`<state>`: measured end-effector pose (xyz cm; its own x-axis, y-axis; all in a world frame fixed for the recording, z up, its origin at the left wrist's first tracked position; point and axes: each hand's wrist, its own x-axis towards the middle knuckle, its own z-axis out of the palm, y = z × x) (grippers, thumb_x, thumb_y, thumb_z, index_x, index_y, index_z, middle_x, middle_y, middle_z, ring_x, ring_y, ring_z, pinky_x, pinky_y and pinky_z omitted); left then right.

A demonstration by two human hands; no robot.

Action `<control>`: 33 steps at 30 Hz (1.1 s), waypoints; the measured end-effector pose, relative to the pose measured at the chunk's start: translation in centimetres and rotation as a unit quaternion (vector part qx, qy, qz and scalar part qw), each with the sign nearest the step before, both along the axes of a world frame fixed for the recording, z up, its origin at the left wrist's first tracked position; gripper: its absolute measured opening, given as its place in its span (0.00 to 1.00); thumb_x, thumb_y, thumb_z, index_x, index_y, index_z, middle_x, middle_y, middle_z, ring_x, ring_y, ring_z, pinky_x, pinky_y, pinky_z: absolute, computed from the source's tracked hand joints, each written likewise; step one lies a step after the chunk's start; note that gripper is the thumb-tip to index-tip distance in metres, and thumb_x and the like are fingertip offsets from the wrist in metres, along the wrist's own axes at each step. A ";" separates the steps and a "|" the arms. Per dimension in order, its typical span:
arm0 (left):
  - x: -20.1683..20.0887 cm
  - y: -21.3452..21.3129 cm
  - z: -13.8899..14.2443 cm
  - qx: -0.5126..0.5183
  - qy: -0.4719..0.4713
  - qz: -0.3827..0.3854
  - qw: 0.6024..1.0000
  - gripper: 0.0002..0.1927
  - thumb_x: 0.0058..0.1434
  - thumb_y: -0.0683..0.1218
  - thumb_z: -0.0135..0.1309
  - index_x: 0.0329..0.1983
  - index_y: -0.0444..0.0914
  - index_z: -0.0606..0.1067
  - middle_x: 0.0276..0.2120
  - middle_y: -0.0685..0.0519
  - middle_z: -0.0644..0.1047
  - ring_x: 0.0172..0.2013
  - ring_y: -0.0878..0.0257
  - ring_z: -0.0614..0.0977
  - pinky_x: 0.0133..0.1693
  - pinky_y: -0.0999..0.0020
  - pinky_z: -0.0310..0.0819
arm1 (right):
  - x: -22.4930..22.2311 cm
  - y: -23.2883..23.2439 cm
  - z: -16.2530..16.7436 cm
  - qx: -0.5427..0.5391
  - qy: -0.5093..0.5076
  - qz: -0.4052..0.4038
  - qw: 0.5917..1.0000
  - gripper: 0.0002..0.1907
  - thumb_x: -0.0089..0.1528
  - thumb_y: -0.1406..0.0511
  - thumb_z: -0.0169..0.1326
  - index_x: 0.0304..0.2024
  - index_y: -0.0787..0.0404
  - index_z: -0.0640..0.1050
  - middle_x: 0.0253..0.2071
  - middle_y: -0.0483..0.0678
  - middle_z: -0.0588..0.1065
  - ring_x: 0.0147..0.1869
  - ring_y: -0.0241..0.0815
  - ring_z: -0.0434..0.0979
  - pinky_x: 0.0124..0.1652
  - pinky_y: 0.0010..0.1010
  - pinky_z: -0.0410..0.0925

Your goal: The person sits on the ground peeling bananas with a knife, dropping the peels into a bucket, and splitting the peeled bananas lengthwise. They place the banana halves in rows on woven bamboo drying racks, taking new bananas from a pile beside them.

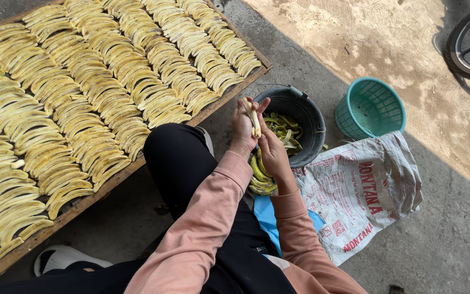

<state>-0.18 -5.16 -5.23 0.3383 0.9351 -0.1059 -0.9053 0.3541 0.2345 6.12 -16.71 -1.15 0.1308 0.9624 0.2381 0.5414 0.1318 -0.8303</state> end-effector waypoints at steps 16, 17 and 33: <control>-15.5 3.2 12.2 0.273 0.035 0.157 0.948 0.17 0.81 0.50 0.35 0.53 0.37 0.73 0.69 0.40 0.70 0.74 0.54 0.64 0.76 0.60 0.48 | -12.6 9.1 11.2 0.128 -0.083 0.107 0.982 0.32 0.71 0.69 0.44 0.78 0.47 0.59 0.60 0.56 0.76 0.61 0.57 0.79 0.57 0.40 0.71; -18.3 3.6 13.2 0.279 0.015 0.169 0.945 0.19 0.82 0.52 0.34 0.56 0.37 0.73 0.70 0.41 0.68 0.75 0.54 0.62 0.77 0.59 0.46 | -14.7 9.9 12.4 0.131 -0.136 0.112 0.975 0.32 0.71 0.67 0.46 0.77 0.46 0.59 0.55 0.54 0.76 0.56 0.56 0.79 0.51 0.40 0.71; -62.4 5.4 0.3 -0.072 0.400 0.176 0.897 0.13 0.70 0.45 0.49 0.57 0.44 0.71 0.42 0.57 0.77 0.40 0.68 0.78 0.37 0.64 0.83 | -32.4 21.5 10.3 0.176 -0.353 0.207 0.896 0.36 0.70 0.58 0.55 0.77 0.49 0.57 0.41 0.55 0.75 0.40 0.57 0.77 0.33 0.47 0.69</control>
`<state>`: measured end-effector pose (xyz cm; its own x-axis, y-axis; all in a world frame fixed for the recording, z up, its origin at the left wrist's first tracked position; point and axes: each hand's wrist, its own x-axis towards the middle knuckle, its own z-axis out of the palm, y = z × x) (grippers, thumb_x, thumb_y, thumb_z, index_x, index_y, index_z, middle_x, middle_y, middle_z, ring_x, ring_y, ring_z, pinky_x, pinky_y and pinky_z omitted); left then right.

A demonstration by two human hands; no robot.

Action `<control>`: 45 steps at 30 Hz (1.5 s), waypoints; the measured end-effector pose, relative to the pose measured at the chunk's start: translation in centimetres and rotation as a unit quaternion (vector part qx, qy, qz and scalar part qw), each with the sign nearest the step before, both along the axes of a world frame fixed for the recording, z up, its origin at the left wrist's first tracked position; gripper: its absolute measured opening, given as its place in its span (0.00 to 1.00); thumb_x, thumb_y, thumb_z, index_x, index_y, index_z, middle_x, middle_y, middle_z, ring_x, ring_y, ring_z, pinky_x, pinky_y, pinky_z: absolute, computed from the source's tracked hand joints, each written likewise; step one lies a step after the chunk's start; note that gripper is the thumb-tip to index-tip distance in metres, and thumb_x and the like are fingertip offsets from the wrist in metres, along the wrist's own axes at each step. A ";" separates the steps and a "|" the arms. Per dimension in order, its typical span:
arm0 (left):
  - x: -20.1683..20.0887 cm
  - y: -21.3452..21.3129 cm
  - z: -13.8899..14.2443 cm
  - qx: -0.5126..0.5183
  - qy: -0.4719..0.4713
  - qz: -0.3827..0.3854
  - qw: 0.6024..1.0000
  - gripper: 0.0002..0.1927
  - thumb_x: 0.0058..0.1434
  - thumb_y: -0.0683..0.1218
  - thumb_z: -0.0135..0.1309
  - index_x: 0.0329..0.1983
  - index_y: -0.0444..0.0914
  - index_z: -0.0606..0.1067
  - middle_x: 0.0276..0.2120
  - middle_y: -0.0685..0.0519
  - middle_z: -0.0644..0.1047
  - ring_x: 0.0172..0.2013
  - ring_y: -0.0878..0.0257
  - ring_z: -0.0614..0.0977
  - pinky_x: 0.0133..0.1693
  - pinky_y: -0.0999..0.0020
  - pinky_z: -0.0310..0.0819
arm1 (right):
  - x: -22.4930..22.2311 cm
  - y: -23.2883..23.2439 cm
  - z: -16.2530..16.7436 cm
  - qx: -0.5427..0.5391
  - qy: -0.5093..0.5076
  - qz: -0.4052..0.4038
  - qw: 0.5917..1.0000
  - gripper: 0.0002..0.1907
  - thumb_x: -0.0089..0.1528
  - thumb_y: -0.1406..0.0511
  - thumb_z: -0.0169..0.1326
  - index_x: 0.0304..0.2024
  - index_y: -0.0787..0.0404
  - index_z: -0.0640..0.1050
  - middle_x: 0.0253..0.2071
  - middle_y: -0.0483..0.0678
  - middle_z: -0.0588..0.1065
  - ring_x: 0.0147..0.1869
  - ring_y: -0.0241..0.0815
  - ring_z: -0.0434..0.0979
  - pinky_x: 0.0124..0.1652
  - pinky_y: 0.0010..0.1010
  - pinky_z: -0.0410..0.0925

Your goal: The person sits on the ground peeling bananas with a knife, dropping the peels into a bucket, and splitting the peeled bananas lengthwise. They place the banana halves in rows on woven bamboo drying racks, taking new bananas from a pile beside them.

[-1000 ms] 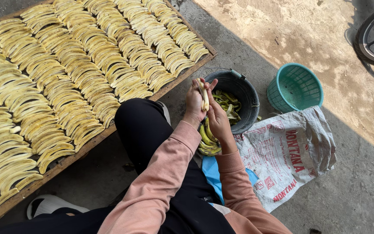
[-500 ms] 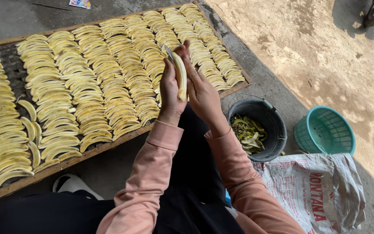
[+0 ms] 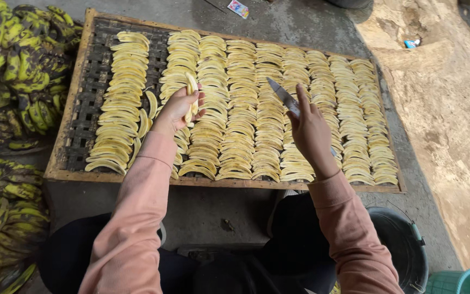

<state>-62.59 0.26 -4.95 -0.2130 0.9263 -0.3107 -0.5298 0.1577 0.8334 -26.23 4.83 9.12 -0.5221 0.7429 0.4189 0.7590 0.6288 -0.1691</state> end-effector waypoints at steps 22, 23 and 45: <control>-18.0 2.5 -10.9 -0.167 0.888 -0.143 0.403 0.11 0.63 0.40 0.52 0.39 0.43 0.85 0.41 0.50 0.84 0.43 0.53 0.87 0.39 0.55 0.81 | 1.2 3.1 -2.3 -0.164 -0.033 -0.021 0.986 0.33 0.66 0.60 0.55 0.73 0.51 0.64 0.44 0.62 0.78 0.41 0.62 0.79 0.38 0.49 0.70; -18.0 2.9 -10.9 -0.181 0.885 -0.154 0.399 0.11 0.64 0.41 0.51 0.39 0.43 0.85 0.42 0.51 0.85 0.44 0.54 0.87 0.40 0.55 0.81 | 1.1 3.0 -2.3 -0.173 -0.041 -0.028 0.984 0.33 0.66 0.59 0.55 0.73 0.50 0.64 0.43 0.61 0.78 0.41 0.62 0.79 0.37 0.49 0.70; -18.1 2.7 -10.1 -0.081 0.676 0.225 0.698 0.13 0.75 0.38 0.51 0.58 0.28 0.67 0.54 0.35 0.71 0.52 0.39 0.77 0.53 0.48 0.71 | 0.7 2.7 -2.1 -0.198 -0.045 -0.022 0.979 0.29 0.66 0.57 0.55 0.69 0.51 0.66 0.43 0.58 0.78 0.39 0.58 0.80 0.37 0.47 0.71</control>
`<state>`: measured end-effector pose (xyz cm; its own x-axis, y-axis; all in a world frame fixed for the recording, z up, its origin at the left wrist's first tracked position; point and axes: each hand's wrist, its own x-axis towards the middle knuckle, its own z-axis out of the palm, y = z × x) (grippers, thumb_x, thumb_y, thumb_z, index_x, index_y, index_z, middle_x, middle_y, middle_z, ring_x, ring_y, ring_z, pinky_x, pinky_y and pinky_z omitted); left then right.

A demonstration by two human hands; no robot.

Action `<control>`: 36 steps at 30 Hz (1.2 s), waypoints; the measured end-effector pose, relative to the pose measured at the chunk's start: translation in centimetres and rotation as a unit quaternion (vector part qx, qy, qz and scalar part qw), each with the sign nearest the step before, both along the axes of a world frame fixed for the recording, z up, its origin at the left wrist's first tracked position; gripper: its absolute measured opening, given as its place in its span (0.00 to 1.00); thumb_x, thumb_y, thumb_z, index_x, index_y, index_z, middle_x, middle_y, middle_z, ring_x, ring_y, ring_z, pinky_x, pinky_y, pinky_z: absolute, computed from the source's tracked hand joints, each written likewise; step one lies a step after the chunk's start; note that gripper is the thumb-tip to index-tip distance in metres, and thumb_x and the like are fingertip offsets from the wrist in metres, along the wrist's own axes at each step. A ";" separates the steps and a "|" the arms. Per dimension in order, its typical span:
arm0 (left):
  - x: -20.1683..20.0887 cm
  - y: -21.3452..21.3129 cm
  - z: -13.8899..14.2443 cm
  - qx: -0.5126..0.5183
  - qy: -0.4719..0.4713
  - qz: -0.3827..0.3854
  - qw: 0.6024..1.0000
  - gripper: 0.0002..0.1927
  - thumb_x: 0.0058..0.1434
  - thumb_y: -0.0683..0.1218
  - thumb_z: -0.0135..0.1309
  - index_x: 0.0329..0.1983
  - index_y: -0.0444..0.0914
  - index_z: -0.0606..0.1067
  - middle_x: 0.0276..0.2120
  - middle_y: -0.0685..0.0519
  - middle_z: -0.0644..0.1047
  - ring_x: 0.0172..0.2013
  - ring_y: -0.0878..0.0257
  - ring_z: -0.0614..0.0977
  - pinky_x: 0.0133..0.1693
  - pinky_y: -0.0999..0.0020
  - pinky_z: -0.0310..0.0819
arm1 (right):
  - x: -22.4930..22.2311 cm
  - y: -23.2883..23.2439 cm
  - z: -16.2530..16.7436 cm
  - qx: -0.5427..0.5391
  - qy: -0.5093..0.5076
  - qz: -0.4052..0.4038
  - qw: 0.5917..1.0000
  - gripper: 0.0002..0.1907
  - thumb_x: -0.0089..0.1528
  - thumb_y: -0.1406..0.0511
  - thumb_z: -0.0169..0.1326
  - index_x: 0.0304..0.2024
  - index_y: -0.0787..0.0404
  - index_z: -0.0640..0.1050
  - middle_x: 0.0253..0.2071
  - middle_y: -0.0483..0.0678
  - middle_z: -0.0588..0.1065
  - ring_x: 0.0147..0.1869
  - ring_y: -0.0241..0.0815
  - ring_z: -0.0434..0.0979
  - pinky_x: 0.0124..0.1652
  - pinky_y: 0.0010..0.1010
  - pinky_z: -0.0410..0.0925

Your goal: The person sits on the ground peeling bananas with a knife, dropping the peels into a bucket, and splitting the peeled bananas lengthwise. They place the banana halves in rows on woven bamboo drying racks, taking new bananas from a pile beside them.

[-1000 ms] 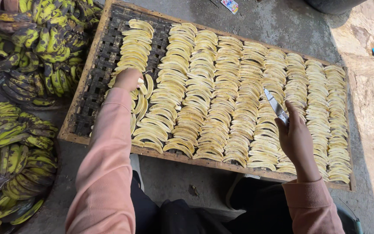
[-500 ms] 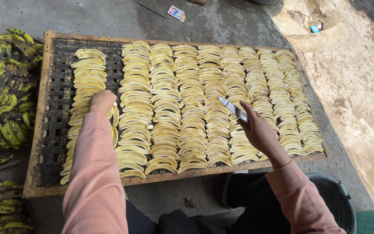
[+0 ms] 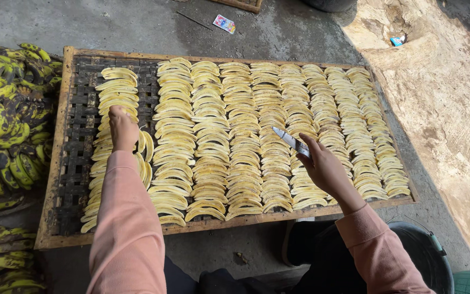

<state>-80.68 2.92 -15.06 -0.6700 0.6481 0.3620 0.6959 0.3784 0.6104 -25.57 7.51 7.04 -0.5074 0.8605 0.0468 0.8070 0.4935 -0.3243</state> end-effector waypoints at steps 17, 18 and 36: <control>2.0 -0.1 0.3 -0.259 -0.129 0.148 0.946 0.26 0.50 0.56 0.74 0.45 0.39 0.78 0.46 0.45 0.82 0.48 0.49 0.83 0.47 0.55 0.78 | -0.5 -0.1 -1.6 -0.001 -0.031 0.013 0.999 0.29 0.66 0.57 0.55 0.69 0.53 0.67 0.44 0.59 0.78 0.39 0.59 0.80 0.37 0.48 0.71; 1.9 0.0 -0.2 -0.261 -0.126 0.148 0.946 0.26 0.50 0.56 0.74 0.46 0.39 0.78 0.47 0.45 0.81 0.48 0.49 0.83 0.47 0.55 0.78 | -0.5 -0.1 -1.7 0.006 -0.028 0.019 0.999 0.29 0.66 0.57 0.55 0.69 0.53 0.67 0.44 0.60 0.78 0.40 0.60 0.80 0.37 0.48 0.71; 1.1 -0.2 0.5 -0.171 -0.053 0.076 0.981 0.27 0.51 0.49 0.72 0.52 0.39 0.75 0.46 0.41 0.79 0.43 0.45 0.83 0.42 0.51 0.77 | -0.8 -0.1 -1.4 -0.014 -0.037 0.016 0.999 0.30 0.66 0.56 0.55 0.69 0.54 0.66 0.41 0.58 0.78 0.40 0.59 0.80 0.37 0.48 0.71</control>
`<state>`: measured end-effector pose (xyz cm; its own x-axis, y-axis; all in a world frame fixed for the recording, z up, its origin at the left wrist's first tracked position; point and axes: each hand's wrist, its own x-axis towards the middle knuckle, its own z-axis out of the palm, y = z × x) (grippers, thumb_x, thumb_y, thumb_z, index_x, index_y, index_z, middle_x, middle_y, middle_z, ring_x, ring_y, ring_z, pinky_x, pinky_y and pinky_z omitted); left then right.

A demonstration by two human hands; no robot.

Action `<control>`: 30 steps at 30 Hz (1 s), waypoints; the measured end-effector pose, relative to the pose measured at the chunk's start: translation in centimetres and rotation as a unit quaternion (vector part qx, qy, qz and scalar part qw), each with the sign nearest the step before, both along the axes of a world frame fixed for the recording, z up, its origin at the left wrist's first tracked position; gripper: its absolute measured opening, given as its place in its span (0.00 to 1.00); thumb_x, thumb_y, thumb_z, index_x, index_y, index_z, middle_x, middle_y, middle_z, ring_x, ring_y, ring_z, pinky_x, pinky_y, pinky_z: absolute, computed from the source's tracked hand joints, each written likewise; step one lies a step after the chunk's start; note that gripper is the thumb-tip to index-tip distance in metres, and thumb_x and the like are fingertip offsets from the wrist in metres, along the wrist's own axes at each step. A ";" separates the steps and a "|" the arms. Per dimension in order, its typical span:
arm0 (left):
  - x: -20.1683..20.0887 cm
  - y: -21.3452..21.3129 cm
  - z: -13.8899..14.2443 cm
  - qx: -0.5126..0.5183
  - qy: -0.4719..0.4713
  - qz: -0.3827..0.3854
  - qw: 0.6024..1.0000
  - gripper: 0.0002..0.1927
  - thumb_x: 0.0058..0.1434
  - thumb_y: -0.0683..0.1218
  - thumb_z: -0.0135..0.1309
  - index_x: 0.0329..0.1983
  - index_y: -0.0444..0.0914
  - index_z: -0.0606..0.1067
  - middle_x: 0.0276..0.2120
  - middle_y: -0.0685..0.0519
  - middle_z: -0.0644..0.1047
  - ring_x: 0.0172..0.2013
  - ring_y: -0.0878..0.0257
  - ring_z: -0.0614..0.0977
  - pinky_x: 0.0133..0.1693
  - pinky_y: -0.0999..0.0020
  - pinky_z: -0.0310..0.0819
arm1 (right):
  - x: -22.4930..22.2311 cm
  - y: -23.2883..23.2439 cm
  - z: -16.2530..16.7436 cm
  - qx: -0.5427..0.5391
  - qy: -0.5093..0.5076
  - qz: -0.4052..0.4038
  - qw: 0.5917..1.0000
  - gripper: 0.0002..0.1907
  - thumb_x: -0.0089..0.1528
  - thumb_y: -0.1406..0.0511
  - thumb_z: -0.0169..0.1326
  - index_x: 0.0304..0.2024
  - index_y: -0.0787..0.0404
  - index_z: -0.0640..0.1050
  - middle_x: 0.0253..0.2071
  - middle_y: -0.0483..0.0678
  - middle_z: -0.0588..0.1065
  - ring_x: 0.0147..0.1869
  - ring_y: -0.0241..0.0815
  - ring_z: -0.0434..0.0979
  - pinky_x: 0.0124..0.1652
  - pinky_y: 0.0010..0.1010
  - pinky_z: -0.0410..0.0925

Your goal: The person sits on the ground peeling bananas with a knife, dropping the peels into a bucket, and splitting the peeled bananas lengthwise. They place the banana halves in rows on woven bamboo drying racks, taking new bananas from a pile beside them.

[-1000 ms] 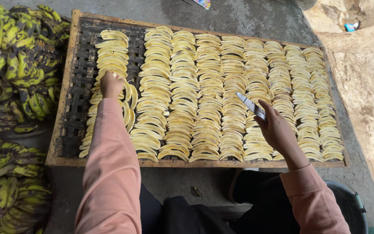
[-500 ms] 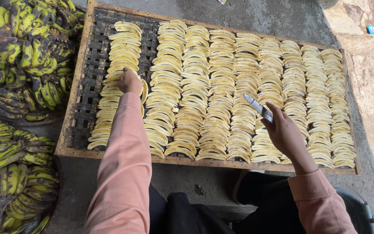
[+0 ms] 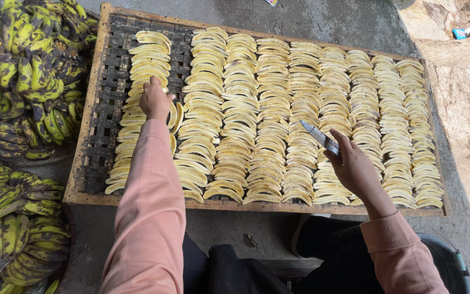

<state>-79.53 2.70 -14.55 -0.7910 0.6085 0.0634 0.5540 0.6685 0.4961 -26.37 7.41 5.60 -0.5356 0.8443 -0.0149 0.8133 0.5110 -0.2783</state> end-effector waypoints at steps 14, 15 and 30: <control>-2.3 5.1 -2.0 0.324 -0.254 0.008 0.911 0.11 0.78 0.44 0.45 0.60 0.36 0.69 0.48 0.47 0.76 0.46 0.57 0.79 0.47 0.65 0.74 | 0.2 0.5 0.2 -0.010 0.003 -0.008 1.000 0.30 0.66 0.57 0.55 0.70 0.54 0.66 0.40 0.59 0.78 0.39 0.58 0.80 0.37 0.47 0.71; -2.3 5.5 -2.0 0.343 -0.274 -0.007 0.898 0.11 0.79 0.43 0.42 0.61 0.37 0.69 0.48 0.47 0.75 0.44 0.58 0.78 0.46 0.65 0.75 | 0.2 0.5 0.2 -0.014 0.003 -0.005 1.000 0.31 0.65 0.57 0.54 0.70 0.54 0.66 0.41 0.59 0.78 0.40 0.58 0.81 0.37 0.47 0.72; -2.8 6.2 -3.6 0.138 -0.077 -0.083 0.984 0.17 0.71 0.39 0.55 0.61 0.39 0.69 0.58 0.37 0.69 0.54 0.44 0.78 0.58 0.57 0.71 | 0.2 1.1 0.4 -0.033 0.007 -0.011 0.999 0.31 0.66 0.56 0.53 0.70 0.55 0.65 0.44 0.61 0.78 0.41 0.60 0.81 0.38 0.48 0.72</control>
